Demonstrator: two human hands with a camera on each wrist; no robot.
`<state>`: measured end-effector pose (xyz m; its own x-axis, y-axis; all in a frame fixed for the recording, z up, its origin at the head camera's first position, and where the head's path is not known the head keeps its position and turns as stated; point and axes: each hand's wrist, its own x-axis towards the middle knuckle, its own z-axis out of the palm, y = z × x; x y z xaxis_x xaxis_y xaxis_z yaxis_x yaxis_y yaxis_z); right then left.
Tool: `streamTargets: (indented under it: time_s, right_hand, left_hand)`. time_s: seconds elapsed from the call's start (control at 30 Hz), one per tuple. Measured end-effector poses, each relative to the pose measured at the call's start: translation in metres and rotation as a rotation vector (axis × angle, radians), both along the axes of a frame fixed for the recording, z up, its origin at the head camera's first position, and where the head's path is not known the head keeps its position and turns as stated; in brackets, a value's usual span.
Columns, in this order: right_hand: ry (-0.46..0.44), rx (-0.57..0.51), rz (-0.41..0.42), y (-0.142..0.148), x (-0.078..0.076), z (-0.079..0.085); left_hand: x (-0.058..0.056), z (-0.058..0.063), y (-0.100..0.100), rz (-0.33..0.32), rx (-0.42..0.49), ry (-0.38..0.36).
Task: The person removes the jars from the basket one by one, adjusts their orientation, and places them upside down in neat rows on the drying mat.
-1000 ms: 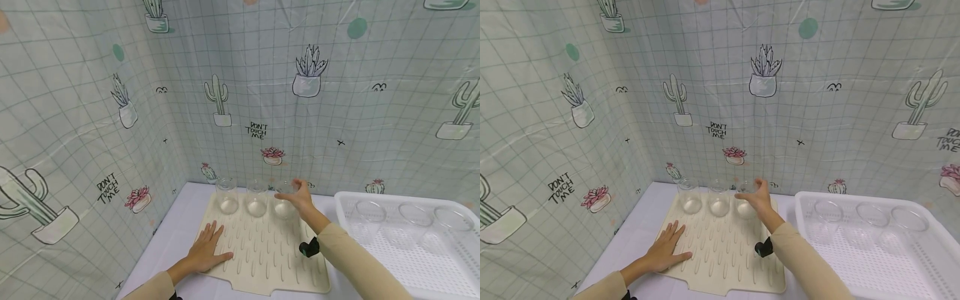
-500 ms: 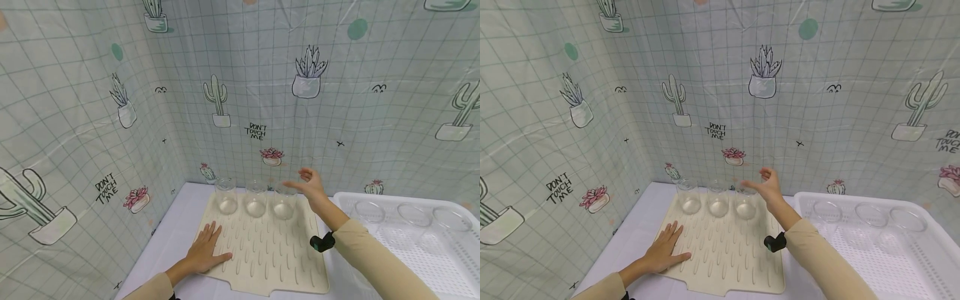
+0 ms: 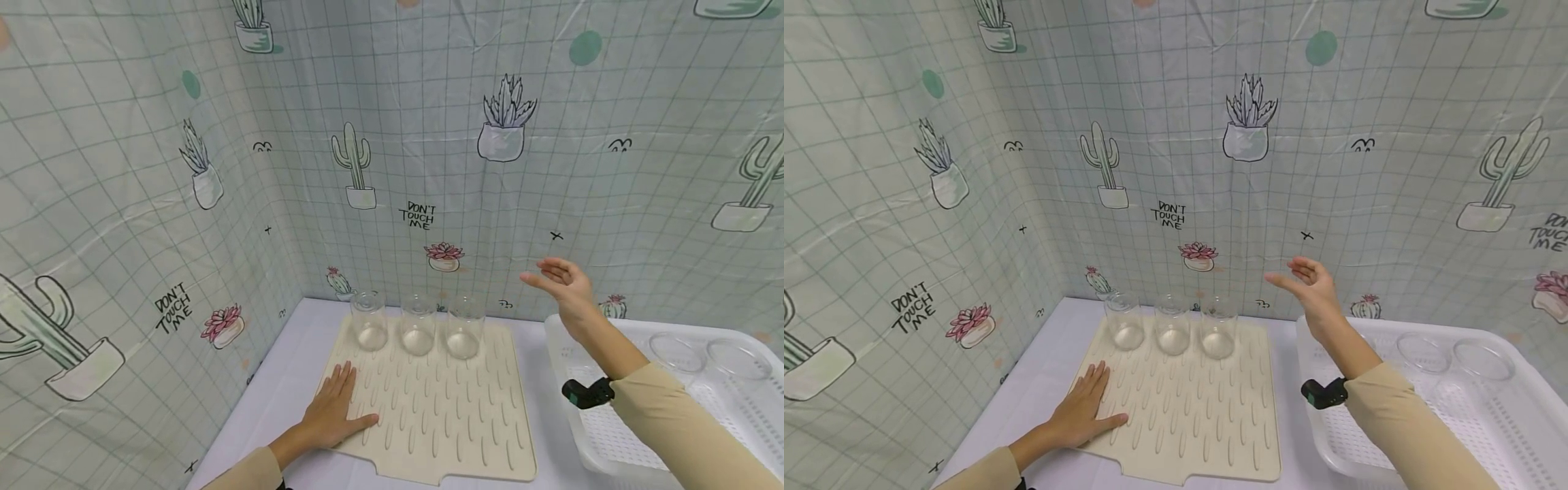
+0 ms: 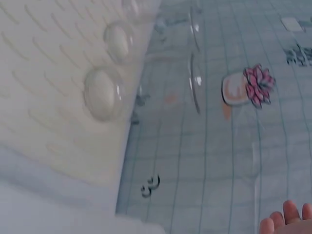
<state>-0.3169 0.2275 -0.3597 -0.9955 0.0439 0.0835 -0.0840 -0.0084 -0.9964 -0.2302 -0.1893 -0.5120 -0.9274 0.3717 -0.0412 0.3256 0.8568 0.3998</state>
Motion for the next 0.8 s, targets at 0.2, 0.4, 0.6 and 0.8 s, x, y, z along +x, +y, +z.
streamTargets:
  time_s: [0.2,0.4,0.6,0.8]
  right_hand:
    - [0.028,-0.110,0.035,0.037,0.011,0.008]
    - [0.053,-0.143,-0.010,0.080,0.021,0.013]
    - [0.114,-0.170,-0.115,0.125,0.028,0.012]
    - [0.163,-0.077,-0.217,0.158,0.038,0.004]
  left_hand:
    - [0.000,-0.003,-0.001,0.017,-0.008,0.002]
    - [0.001,-0.006,-0.002,0.029,0.009,0.000]
    - [-0.001,-0.007,0.000,0.023,0.017,0.006]
    - [-0.003,-0.007,-0.001,0.026,0.002,-0.002]
